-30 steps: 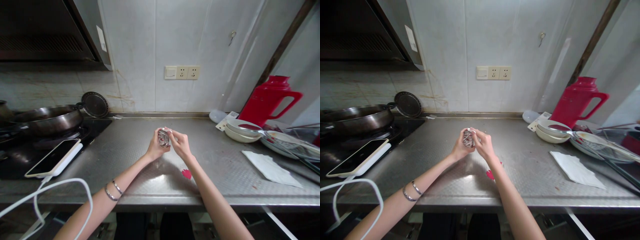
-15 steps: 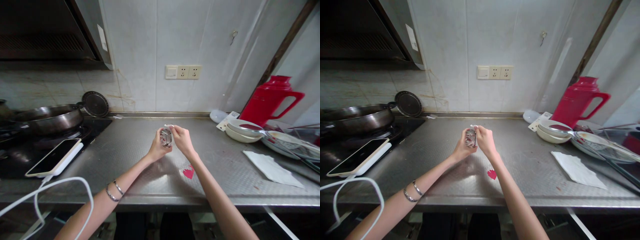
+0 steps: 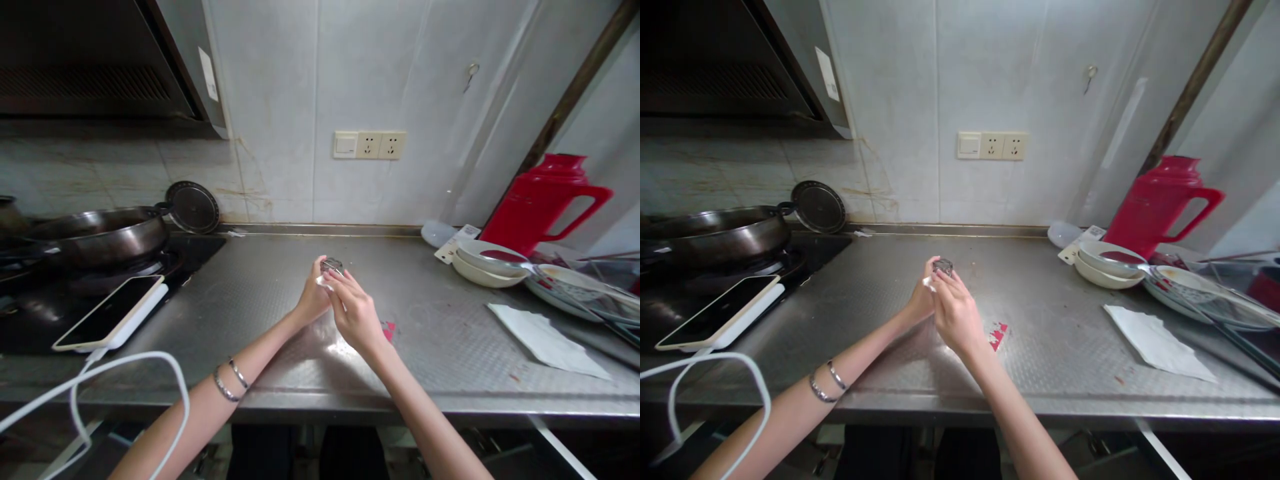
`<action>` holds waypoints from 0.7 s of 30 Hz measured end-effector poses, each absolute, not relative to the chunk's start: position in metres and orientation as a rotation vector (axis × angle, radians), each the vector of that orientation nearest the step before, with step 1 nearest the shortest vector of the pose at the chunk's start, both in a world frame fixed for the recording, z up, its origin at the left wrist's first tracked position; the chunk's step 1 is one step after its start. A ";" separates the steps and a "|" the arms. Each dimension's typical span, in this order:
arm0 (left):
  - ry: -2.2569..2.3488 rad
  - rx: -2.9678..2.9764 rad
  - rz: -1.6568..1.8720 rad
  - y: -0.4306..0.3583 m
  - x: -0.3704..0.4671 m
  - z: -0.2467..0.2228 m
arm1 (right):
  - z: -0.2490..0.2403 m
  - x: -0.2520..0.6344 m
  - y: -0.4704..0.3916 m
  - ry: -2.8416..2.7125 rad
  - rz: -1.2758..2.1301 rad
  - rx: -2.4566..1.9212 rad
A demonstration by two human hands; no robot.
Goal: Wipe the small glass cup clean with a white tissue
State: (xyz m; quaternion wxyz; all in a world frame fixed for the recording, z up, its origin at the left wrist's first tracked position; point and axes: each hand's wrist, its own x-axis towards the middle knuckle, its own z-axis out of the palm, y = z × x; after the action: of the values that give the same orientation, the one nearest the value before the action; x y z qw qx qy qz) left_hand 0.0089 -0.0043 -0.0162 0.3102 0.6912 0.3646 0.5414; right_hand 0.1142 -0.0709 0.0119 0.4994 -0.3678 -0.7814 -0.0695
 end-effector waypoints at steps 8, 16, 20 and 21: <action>0.939 1.908 1.411 -0.009 0.012 -0.009 | 0.027 0.123 -0.045 -1.948 -0.369 -0.964; 1.048 1.999 1.426 -0.007 0.010 -0.016 | 0.009 0.125 -0.061 -2.057 -0.492 -0.935; 1.002 2.059 1.353 -0.009 0.010 -0.018 | 0.008 0.125 -0.076 -2.056 -0.482 -0.962; 1.002 2.053 1.347 -0.010 0.010 -0.018 | 0.009 0.125 -0.077 -2.049 -0.484 -0.967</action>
State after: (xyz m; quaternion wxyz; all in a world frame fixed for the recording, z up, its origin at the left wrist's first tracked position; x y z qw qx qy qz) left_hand 0.0101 -0.0095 -0.0184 0.2423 0.7511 0.3666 0.4927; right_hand 0.1251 -0.0766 0.0094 0.4008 -0.3824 -0.8102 -0.1915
